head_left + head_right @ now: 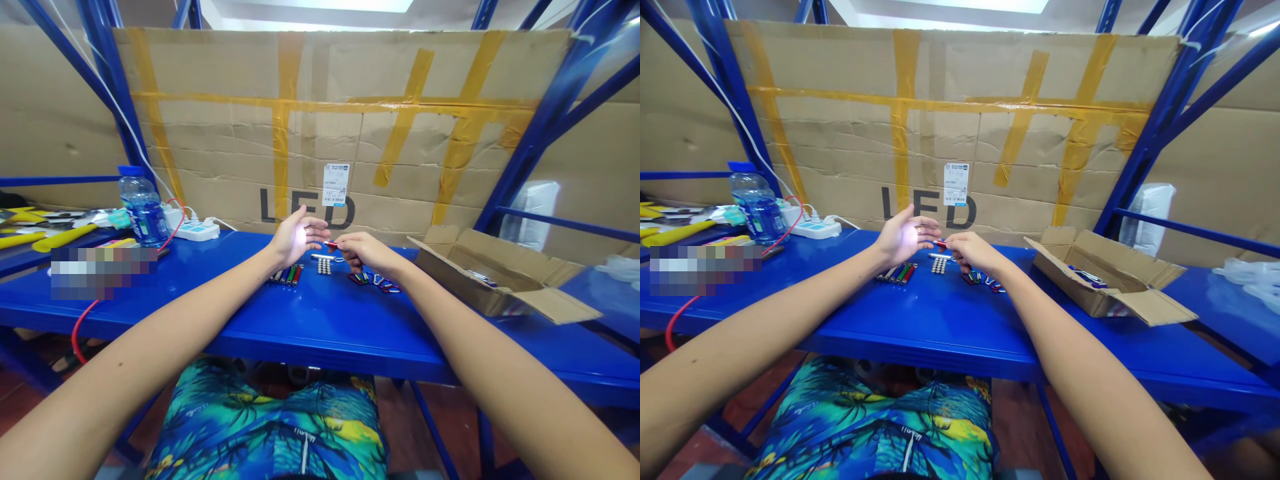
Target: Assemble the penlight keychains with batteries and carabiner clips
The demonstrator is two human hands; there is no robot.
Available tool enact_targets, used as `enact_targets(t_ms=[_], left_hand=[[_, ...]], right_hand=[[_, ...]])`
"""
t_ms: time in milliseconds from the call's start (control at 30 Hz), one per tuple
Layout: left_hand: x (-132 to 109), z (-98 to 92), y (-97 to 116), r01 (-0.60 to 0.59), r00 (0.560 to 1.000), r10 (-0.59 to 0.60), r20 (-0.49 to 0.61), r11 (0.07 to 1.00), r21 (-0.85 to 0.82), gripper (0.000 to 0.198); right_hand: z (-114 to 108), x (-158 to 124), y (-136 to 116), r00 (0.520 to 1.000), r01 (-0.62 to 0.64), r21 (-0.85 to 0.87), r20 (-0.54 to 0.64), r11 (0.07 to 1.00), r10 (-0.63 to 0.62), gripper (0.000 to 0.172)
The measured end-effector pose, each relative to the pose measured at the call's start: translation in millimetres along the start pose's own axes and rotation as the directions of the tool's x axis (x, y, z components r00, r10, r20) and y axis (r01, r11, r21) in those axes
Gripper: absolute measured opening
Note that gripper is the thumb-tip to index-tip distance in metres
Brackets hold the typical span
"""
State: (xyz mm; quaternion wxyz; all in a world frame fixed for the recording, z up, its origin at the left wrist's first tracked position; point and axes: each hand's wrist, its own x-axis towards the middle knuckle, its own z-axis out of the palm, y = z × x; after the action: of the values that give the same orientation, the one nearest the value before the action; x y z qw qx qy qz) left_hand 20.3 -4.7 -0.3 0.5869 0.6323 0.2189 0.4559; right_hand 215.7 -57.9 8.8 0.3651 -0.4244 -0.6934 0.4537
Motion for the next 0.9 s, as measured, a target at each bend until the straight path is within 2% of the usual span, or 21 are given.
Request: enact_targets(t_ms=[233, 533, 900], left_hand=[[-0.6, 0.9, -0.3, 0.002, 1.0, -0.001, 0.007, 1.0, -0.021, 0.065], [-0.5, 0.8, 0.3, 0.021, 1.0, -0.021, 0.008, 1.0, 0.0, 0.069], [-1.2, 1.1, 0.8, 0.017, 1.0, -0.018, 0.011, 0.999, 0.048, 0.068]], right_hand=[[-2.0, 1.5, 3.6, 0.999, 0.037, -0.03, 0.002, 0.999, -0.037, 0.013], [-0.1, -0.5, -0.9, 0.994, 0.036, -0.097, -0.102, 0.995, -0.046, 0.018], [-1.2, 0.5, 1.0, 0.994, 0.061, -0.149, -0.077, 0.987, -0.073, 0.014]])
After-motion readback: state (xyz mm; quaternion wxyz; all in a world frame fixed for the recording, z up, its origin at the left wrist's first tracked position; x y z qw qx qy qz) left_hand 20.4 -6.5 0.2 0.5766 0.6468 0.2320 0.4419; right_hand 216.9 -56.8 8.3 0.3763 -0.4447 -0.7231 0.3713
